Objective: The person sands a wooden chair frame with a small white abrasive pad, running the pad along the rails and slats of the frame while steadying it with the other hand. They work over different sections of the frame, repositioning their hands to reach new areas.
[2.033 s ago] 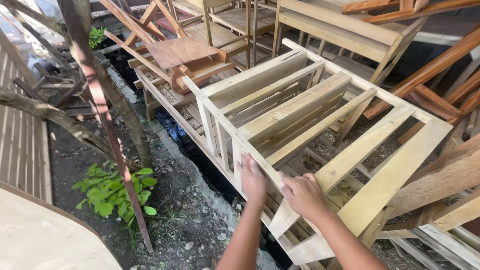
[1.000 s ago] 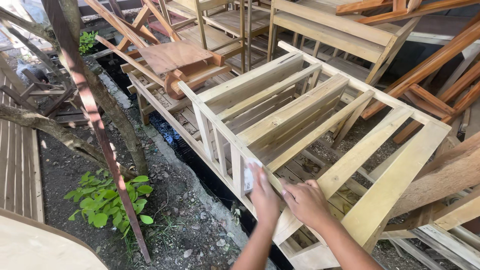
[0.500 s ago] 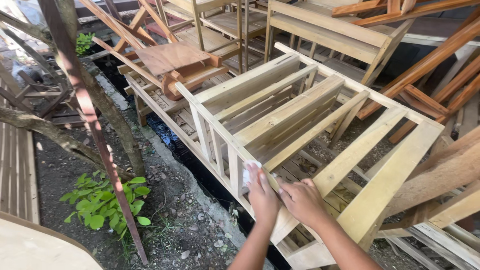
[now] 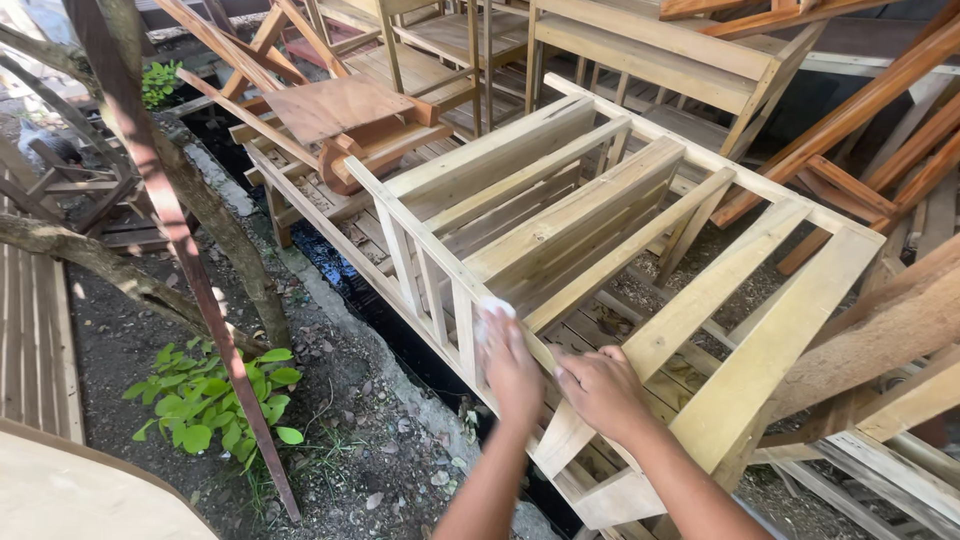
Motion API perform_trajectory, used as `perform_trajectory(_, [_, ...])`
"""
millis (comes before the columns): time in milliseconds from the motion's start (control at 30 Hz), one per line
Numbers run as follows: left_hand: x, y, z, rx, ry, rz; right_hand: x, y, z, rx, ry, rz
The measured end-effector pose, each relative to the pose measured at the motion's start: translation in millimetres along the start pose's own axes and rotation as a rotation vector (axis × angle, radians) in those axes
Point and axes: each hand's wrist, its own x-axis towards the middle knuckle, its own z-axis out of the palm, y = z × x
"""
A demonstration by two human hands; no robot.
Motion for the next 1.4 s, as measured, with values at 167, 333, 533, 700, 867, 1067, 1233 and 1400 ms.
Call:
perform_trajectory(167, [63.8,-4.7,-17.0,0.078,-0.112,-0.375,2.1,-1.6,-1.2,-0.014,-0.128,0.116])
perform_trajectory(333, [-51.8,2.0,-0.5,0.148,-0.077,0.112,1.3,1.7,0.5,-0.023,-0.064,0.025])
perform_trajectory(533, [18.2,-14.6,0.1,-0.015,0.015,-0.138,-2.4,4.7,4.9,0.003,0.0,-0.005])
perform_trajectory(700, [-23.5,-6.0,-7.5,0.007,-0.085,-0.238,-0.2,5.2,5.4,-0.038,0.0,-0.007])
perform_trajectory(867, [-4.8,-1.9,-10.7,-0.038,-0.036,-0.063,-0.9,7.1,6.3,-0.017,0.032,-0.066])
perform_trajectory(1067, [-7.4,-1.2,-12.8,-0.123,-0.205,-0.598,-0.8,6.7,4.5,-0.039,-0.029,0.014])
perform_trajectory(1233, [-35.6,-0.5,1.2,0.221,0.125,0.322,-4.5,4.2,-1.2,0.014,-0.045,-0.004])
perform_trajectory(1400, [32.3,8.3,-13.5,0.035,-0.067,-0.302,-5.8,2.2,-4.7,-0.003,-0.113,0.1])
